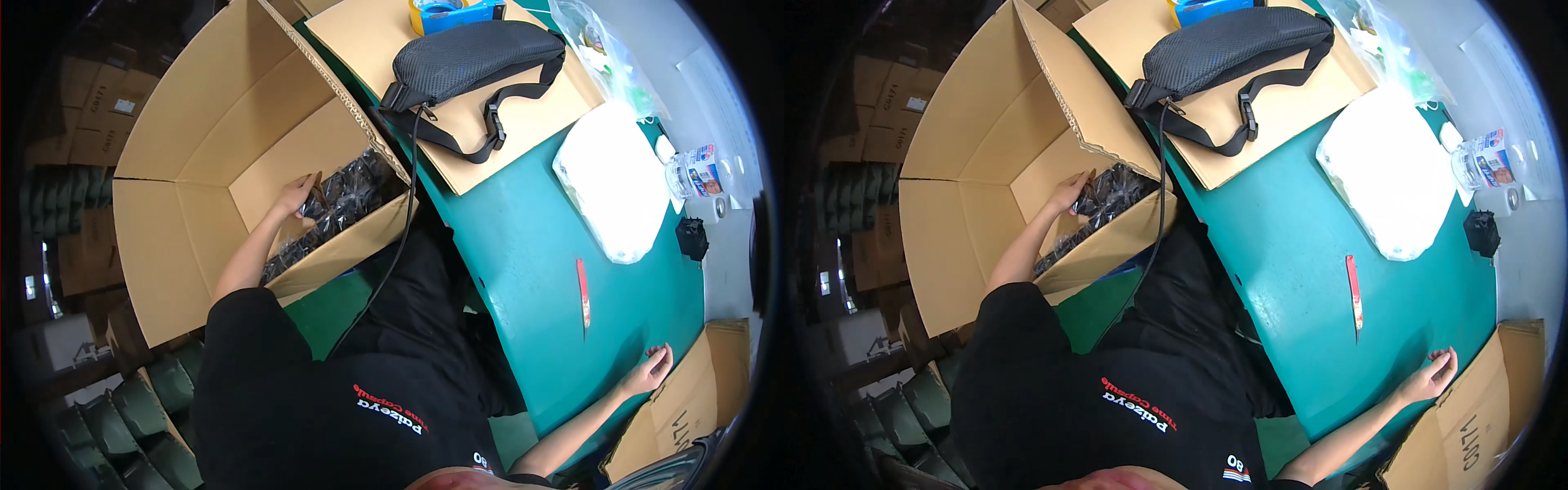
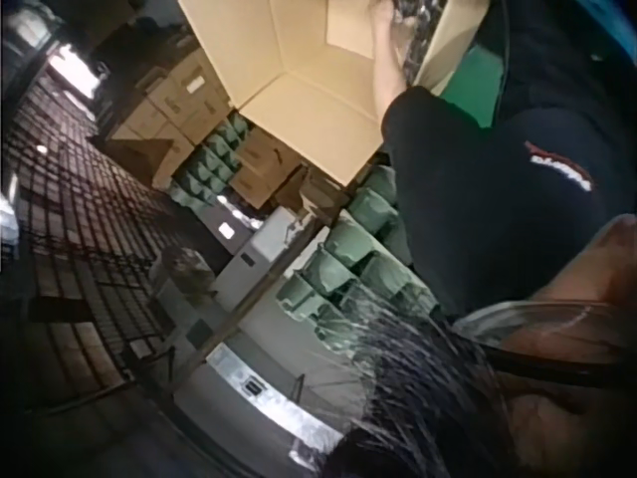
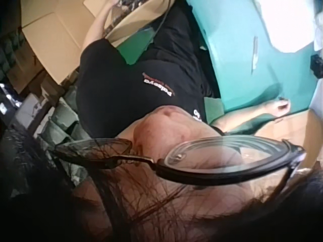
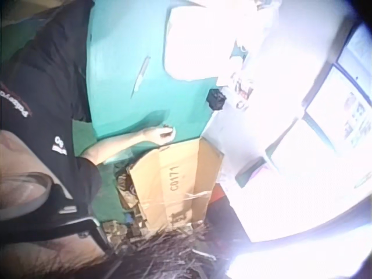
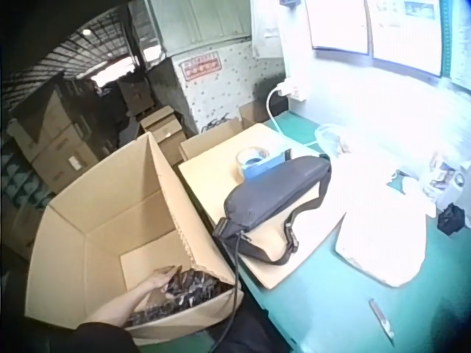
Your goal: The person uses a red utility knife to scrape the interior of small black plastic electronic housings on a green workbench. After cleaning several units, they place each one into a clear plastic bag and then transfer the packaged items into a cardboard box.
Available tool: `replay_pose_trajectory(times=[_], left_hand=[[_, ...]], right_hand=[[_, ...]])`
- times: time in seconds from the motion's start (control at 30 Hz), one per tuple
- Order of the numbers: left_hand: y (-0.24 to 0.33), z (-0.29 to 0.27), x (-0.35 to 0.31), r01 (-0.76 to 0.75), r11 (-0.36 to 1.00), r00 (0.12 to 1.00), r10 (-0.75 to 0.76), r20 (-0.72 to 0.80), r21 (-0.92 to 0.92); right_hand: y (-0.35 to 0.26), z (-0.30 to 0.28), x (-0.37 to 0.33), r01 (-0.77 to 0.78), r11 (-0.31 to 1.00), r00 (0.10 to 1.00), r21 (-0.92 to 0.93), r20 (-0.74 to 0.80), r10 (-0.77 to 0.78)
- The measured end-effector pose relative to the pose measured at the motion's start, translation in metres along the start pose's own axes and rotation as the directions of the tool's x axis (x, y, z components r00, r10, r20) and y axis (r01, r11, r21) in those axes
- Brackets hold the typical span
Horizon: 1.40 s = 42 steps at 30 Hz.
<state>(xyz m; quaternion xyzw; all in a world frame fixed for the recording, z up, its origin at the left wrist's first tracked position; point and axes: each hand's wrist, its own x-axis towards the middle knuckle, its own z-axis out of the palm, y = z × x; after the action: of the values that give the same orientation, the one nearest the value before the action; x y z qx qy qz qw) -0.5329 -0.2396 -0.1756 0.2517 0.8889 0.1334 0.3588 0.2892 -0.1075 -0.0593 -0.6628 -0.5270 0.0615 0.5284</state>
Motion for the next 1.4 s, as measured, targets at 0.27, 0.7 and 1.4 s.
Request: replay_pose_trajectory(times=[0.27, 0.7, 1.4], left_hand=[[-0.009, 0.020, -0.007, -0.241, 0.959, 0.968, 0.249, -0.036, 0.149], [-0.012, 0.023, 0.012, -0.301, 0.593, 0.928, 0.363, 0.086, 0.747], [0.260, 0.034, -0.297, -0.975, -0.218, -0.219, 0.975, -0.031, 0.046]], right_hand=[[-0.001, 0.012, -0.001, 0.027, 1.000, 0.997, 0.005, 0.066, -0.027], [-0.050, 0.097, 0.098, 0.291, 0.911, 0.953, -0.292, 0.006, -0.302], [-0.046, 0.067, 0.081, 0.327, 0.939, 0.940, -0.110, 0.138, -0.311]])
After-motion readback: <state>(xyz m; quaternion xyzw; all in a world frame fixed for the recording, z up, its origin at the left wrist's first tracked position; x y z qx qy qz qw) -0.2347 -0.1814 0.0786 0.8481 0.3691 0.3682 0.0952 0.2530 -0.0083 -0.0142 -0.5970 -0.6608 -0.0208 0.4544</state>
